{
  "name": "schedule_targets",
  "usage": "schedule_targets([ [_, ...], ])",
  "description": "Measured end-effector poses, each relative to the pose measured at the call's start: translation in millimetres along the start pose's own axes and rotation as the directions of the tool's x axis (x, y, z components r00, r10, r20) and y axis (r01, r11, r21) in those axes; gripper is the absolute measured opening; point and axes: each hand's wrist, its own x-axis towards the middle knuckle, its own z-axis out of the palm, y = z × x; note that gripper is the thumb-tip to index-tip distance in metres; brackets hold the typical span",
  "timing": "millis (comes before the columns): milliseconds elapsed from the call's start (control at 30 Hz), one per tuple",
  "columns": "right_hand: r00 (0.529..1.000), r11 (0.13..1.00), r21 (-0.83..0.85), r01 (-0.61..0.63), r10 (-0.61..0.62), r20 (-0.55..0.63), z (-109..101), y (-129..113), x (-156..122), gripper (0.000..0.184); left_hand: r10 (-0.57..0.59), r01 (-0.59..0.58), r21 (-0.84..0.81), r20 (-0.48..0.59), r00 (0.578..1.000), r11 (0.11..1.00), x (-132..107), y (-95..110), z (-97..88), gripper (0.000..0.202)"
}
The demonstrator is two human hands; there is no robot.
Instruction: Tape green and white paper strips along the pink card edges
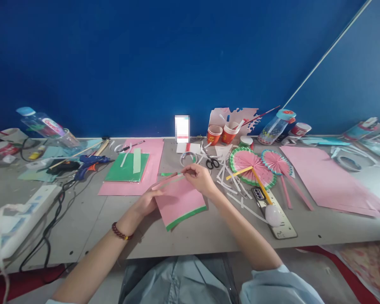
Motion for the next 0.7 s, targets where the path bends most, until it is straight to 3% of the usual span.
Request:
schedule_targets([
  [100, 0.975, 0.96, -0.182, 0.214, -0.222, -0.024, 0.5, 1.4, -5.2, 0.014, -0.005, 0.004, -0.022, -0.076, 0.997, 1.0, 2.9, -3.2, 3.0, 0.057],
  [233, 0.892, 0.79, -0.461, 0.404, -0.453, 0.006, -3.2, 0.2, -9.3, 0.014, -0.03, 0.026, -0.056, -0.078, 0.997, 0.998, 3.8, -2.2, 3.4, 0.049],
  [433, 0.835, 0.668, -0.558, 0.492, -0.543, 0.086, -2.6, 3.8, -13.1, 0.016, -0.071, 0.064, -0.14, -0.042, 0.997, 0.988, 3.1, -3.1, -2.1, 0.059],
  [567, 0.826, 0.62, -0.589, 0.519, -0.541, 0.16, -2.3, 4.8, -14.9, 0.019, -0.079, 0.072, -0.12, -0.059, 0.995, 0.99, 3.2, -4.9, -4.2, 0.068],
  [700, 0.803, 0.558, -0.613, 0.559, -0.55, 0.23, -4.2, 2.5, -15.4, 0.019, -0.064, 0.063, -0.027, -0.059, 0.996, 0.998, 2.2, -3.6, -3.7, 0.053],
])
